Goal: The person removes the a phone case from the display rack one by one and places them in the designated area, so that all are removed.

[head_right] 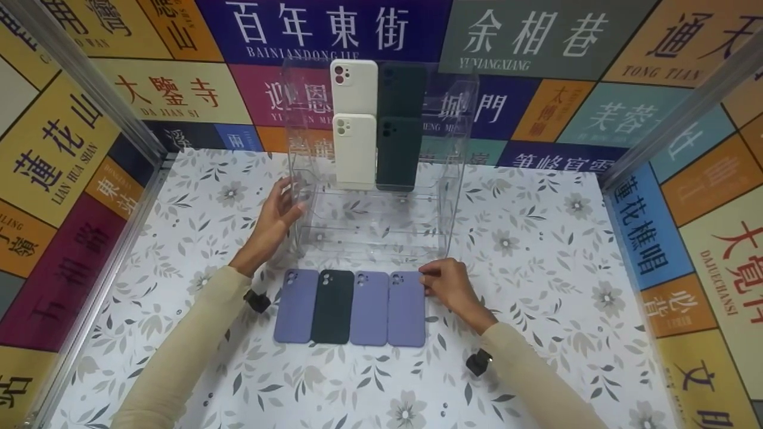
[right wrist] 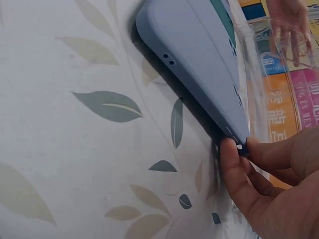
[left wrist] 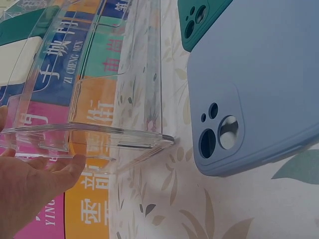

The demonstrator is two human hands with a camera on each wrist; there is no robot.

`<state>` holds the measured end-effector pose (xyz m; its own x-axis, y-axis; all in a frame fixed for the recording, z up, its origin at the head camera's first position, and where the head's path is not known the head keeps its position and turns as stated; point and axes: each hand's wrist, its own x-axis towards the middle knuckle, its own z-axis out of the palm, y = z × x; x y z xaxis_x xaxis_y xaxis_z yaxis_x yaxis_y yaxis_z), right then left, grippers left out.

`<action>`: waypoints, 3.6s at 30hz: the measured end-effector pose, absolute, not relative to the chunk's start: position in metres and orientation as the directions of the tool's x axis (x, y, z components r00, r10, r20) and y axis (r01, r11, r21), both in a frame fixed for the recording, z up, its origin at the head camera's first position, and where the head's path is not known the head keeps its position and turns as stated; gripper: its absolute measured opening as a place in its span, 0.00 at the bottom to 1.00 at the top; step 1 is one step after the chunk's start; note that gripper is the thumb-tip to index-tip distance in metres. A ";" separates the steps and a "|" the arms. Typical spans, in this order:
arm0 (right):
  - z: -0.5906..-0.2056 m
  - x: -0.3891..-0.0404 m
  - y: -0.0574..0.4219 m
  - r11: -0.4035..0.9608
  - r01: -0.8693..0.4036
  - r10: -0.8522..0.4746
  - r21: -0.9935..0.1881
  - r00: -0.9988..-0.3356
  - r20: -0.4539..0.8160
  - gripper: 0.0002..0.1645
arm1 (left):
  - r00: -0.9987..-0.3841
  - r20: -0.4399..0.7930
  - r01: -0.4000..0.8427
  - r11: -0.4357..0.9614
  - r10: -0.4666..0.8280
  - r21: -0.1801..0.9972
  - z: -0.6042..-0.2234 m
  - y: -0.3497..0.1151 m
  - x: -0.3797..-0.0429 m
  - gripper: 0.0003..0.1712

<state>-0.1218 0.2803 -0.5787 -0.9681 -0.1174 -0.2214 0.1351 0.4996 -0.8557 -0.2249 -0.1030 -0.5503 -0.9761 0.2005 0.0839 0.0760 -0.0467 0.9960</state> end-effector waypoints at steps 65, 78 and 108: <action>-0.496 -0.150 0.314 0.607 -0.102 -0.033 -0.788 -0.994 0.103 0.10 | -0.981 0.056 0.052 -0.023 0.186 0.998 -0.550 -0.101 -0.224 0.35; -0.459 -0.166 0.324 0.602 -0.091 0.011 -0.793 -0.992 0.122 0.16 | -0.983 0.052 0.048 -0.026 0.174 0.999 -0.549 -0.101 -0.223 0.36; -0.407 -0.196 0.300 0.610 -0.169 0.040 -0.774 -0.969 0.243 0.14 | -0.995 0.049 0.041 -0.094 0.091 0.995 -0.547 -0.091 -0.222 0.37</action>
<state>-0.1958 0.3001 -0.4068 -0.9692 0.0399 0.2429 -0.1688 0.6104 -0.7739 -0.2225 -0.0913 -0.5467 -0.9946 0.0912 0.0493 0.0406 -0.0943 0.9947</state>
